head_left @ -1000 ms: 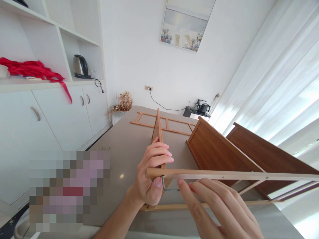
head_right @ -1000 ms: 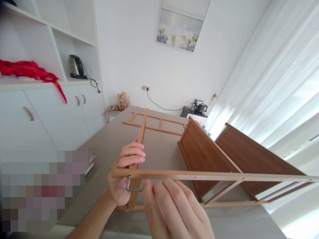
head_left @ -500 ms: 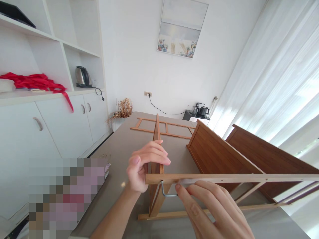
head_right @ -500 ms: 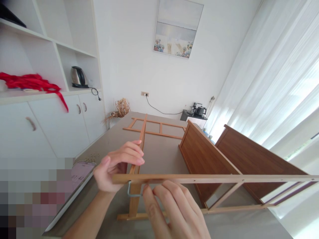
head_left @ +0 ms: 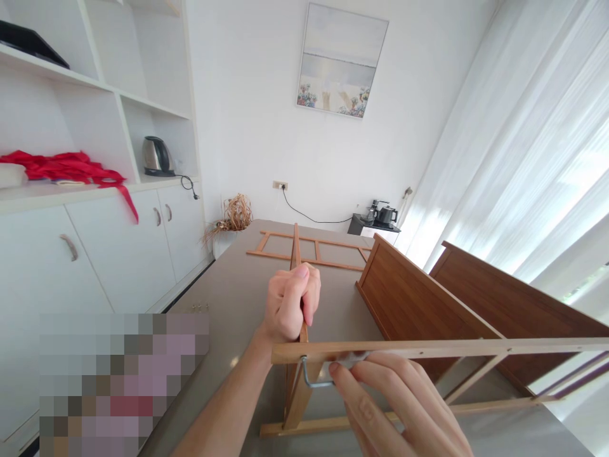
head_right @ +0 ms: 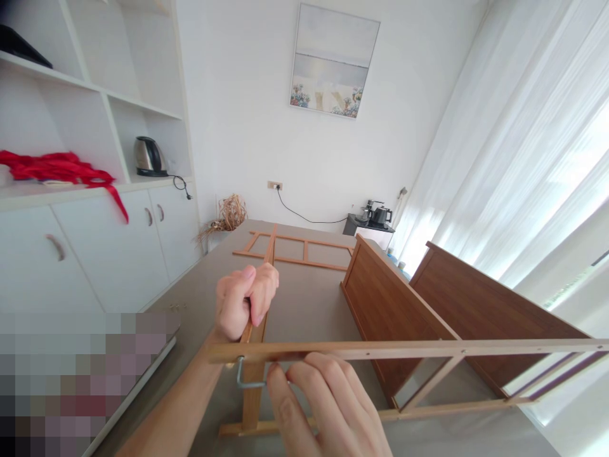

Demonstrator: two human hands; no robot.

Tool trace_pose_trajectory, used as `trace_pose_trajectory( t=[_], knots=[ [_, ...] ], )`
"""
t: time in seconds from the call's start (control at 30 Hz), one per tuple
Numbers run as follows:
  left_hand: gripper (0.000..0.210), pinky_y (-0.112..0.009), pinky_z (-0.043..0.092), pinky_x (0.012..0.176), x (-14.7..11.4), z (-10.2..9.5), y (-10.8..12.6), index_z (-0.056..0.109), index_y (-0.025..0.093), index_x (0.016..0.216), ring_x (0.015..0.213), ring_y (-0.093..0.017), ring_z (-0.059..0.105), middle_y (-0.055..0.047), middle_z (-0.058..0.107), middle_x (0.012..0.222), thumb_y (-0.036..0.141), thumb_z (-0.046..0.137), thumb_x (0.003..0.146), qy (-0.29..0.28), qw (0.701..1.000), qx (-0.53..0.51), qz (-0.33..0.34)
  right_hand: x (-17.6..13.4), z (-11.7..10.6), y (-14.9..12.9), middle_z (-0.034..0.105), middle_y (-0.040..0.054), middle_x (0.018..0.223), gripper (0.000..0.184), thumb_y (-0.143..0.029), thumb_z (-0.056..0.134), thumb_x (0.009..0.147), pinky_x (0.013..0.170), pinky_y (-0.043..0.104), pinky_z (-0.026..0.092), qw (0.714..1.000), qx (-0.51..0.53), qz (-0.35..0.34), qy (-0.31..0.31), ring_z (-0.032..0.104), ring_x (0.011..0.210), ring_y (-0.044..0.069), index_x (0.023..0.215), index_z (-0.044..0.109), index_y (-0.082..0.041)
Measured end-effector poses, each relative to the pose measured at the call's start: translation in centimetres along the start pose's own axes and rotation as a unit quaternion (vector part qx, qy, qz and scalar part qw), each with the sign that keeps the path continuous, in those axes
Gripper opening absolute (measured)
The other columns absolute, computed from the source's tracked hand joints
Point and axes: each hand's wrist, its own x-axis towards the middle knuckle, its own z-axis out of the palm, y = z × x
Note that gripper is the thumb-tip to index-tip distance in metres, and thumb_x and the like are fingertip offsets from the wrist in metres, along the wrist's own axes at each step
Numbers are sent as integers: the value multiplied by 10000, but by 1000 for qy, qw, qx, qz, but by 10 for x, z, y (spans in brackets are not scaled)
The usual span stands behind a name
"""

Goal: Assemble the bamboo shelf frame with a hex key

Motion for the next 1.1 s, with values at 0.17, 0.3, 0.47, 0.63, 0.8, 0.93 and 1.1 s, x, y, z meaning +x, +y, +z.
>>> trace_pose_trajectory(
  t=[0.17,0.3,0.47,0.63,0.8,0.93,1.1],
  knots=[
    [748,-334,334,508,-1,-2,1,420,205,380,422,-118,405,-12,418,363,361,385,1111,-20,999,-2,-30,1,-7,0,696,75,871,230,-42,538,999,751,303,581,999,35,16,4,691,820,187,1013,741,-150],
    [758,-335,347,515,-1,-2,3,437,206,385,419,-118,423,-11,422,372,393,374,1117,-32,998,-1,-46,6,-16,2,704,85,892,191,-36,584,981,773,312,590,997,40,-6,-66,700,858,202,1031,743,-128],
    [761,-370,440,622,-7,1,0,451,219,383,421,-122,443,-4,462,369,438,404,1110,21,999,9,-26,6,-9,2,673,74,848,299,-96,450,1057,735,297,569,999,43,3,4,678,816,181,1011,741,-148],
    [702,-394,503,759,-17,4,-2,495,212,447,454,-119,492,14,522,416,464,461,1101,102,995,20,5,9,-12,1,689,72,868,269,-101,466,1058,790,297,585,997,57,-1,-46,684,840,175,1033,731,-147],
    [741,-363,492,684,-15,5,1,444,197,423,437,-108,477,11,511,403,484,443,1106,108,993,48,22,8,-7,0,672,59,837,258,-90,471,1059,754,305,562,999,43,-6,5,668,803,169,1015,720,-142],
    [703,-407,542,859,-26,6,6,549,211,518,547,-141,596,2,579,492,515,353,1120,142,988,52,18,5,-1,0,656,48,799,249,-71,497,1033,715,307,552,999,28,-2,22,664,754,166,989,726,-158],
    [875,-497,431,1192,-50,5,9,731,245,748,927,-233,717,-49,731,714,696,46,1052,149,989,12,11,10,-14,3,696,60,853,221,-15,555,987,755,317,572,998,6,-28,-52,696,800,180,1032,732,-139]
  ],
)
